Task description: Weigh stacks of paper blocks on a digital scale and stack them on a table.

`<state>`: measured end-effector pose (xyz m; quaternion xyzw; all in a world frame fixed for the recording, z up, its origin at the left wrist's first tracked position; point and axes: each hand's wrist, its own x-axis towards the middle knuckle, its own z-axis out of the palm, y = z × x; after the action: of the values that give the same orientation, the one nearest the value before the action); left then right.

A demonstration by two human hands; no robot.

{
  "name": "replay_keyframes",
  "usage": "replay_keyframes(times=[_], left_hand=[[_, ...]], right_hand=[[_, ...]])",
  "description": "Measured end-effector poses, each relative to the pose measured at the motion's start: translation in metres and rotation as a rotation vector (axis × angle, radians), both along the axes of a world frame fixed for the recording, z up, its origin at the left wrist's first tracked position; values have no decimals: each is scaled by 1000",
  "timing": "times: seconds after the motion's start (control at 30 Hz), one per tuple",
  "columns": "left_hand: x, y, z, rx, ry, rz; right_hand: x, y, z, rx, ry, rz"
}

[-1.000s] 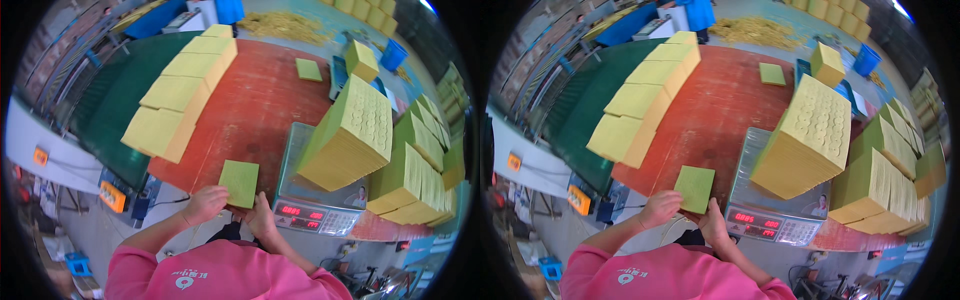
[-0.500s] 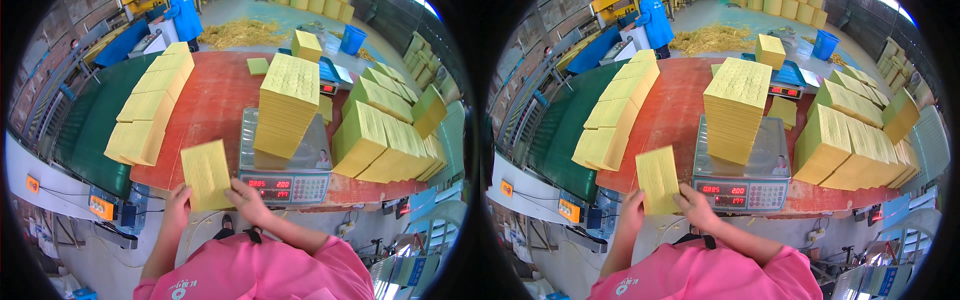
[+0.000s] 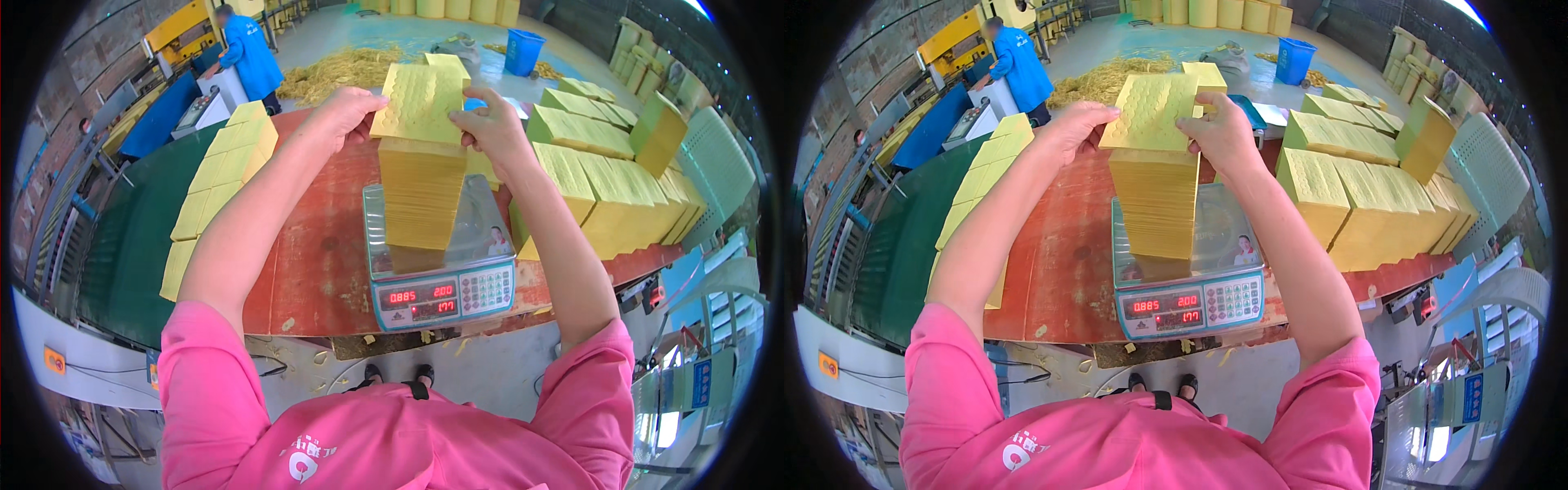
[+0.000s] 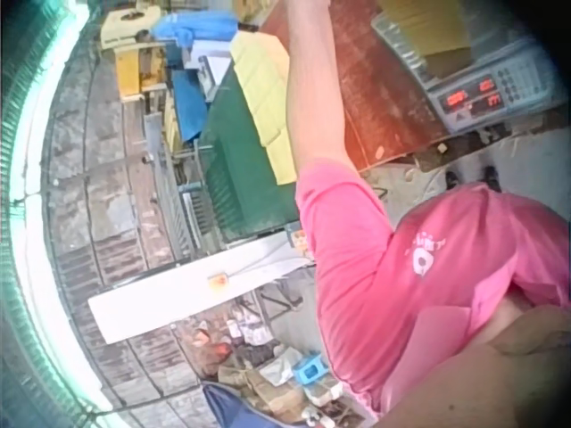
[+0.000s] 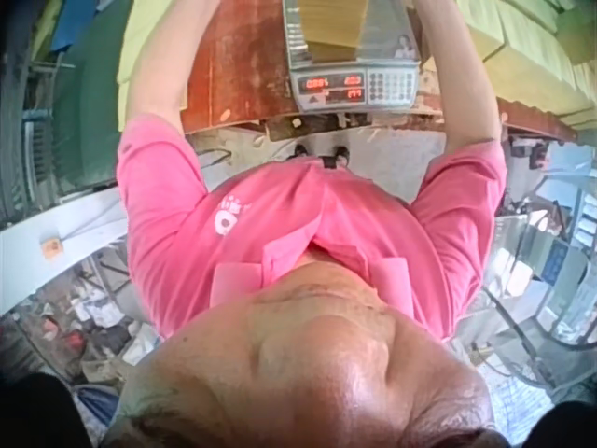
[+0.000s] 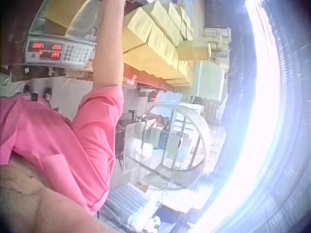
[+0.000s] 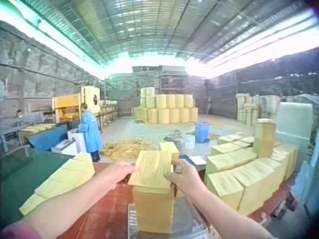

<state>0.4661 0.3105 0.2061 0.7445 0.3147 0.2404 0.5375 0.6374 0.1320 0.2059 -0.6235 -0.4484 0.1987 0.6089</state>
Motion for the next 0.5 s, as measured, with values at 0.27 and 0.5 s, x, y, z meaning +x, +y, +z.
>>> replay_keyframes(times=[0.27,0.5], left_hand=[[5,-4,-11,84,121,-45],[8,-4,-21,244,86,-79]], right_hand=[[16,10,-25,-78,-91,-70],[17,4,-32,-108,-284,-159]])
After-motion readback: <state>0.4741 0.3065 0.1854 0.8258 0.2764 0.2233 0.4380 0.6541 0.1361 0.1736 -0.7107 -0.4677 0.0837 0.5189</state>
